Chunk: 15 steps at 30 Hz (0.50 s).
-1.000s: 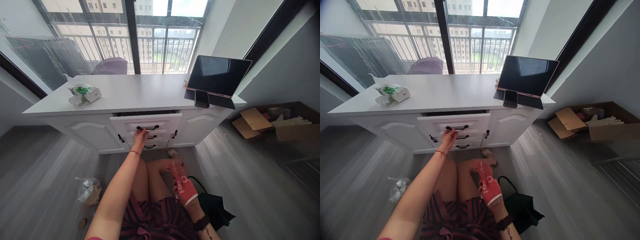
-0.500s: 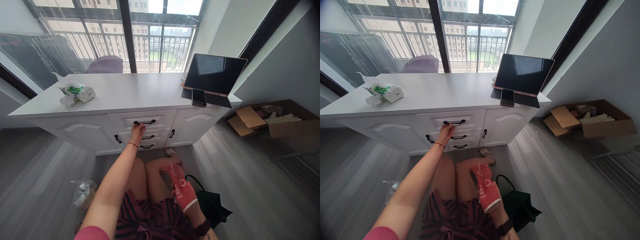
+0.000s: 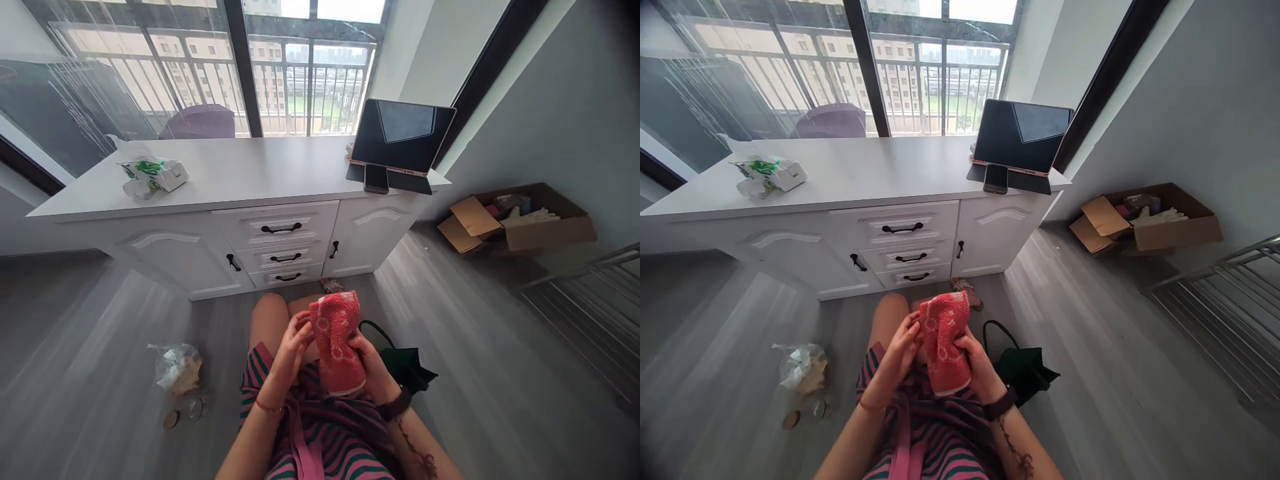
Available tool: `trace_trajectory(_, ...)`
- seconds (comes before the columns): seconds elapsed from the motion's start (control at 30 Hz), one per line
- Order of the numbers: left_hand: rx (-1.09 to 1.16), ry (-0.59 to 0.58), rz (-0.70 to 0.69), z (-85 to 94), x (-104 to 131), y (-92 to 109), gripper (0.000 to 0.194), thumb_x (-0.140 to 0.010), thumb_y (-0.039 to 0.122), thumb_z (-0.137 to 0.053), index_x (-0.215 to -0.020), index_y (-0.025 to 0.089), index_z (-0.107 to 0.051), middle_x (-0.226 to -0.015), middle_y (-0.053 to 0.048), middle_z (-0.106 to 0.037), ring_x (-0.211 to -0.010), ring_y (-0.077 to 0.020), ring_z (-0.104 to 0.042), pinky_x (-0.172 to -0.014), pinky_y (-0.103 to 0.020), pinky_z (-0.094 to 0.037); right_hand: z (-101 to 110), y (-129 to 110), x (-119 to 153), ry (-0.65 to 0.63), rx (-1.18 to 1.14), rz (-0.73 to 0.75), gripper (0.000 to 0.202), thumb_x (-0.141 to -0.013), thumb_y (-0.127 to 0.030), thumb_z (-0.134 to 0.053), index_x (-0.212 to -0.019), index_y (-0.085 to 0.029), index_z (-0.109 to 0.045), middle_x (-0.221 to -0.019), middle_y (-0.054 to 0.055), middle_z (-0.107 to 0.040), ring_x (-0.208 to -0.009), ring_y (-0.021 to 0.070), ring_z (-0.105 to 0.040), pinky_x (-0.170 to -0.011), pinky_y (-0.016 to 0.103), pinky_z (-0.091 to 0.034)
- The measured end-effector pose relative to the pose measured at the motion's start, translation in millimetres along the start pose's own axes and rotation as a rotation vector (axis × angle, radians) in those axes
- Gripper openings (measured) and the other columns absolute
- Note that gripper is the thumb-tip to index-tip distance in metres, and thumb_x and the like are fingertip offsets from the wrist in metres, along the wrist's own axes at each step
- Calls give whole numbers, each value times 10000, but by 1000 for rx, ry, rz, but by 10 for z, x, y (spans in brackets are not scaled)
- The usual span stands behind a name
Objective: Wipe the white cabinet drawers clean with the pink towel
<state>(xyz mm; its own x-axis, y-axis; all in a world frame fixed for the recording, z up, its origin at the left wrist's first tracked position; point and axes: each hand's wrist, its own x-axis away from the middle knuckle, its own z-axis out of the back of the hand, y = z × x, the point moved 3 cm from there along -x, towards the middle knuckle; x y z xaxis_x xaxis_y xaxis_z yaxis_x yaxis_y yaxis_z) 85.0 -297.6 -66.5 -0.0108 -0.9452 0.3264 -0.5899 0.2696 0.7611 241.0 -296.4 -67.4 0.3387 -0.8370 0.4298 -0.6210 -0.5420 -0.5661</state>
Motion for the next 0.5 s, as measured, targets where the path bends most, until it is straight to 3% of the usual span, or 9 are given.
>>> trace_trajectory(0.07,-41,66,-49,0,425,-139,288,-797,337,-677,-1061,240,-616,-1088,-40,-627,-983,-180,-585,-852,-280,-437,-102,40,43,-34,62,-2,323,-568,-139,-636,-881,-217,-645,-793,-50,-682,-671,123,-576,-664,228,-453)
trace_trajectory(0.17,-71,128,-96,-19,757,-108,246,-778,327,-695,-984,217,-617,-951,-18,-640,-866,-152,-584,-770,-245,-444,-259,142,92,-102,113,-39,346,-550,-134,-628,-886,-214,-653,-801,-38,-686,-671,128,-573,-645,228,-445)
trace_trajectory(0.33,-45,183,-213,-41,933,127,188,-737,290,-733,-825,185,-604,-788,21,-618,-705,-101,-536,-656,-196,-434,-441,282,182,-168,111,-73,406,-530,-119,-662,-918,-238,-663,-803,-49,-689,-659,119,-571,-630,216,-445)
trace_trajectory(0.43,43,234,-268,-6,1010,160,145,-737,246,-725,-817,189,-619,-793,31,-631,-709,-93,-557,-684,-197,-455,-464,290,228,-199,118,-44,429,-569,-138,-699,-980,-257,-661,-858,-43,-695,-716,125,-593,-661,215,-454)
trace_trajectory(0.5,143,263,-233,35,1043,154,180,-701,236,-736,-851,195,-644,-831,17,-667,-739,-115,-600,-704,-221,-480,-443,283,247,-216,128,-18,424,-616,-184,-729,-1024,-269,-655,-922,-31,-697,-786,134,-609,-709,222,-463)
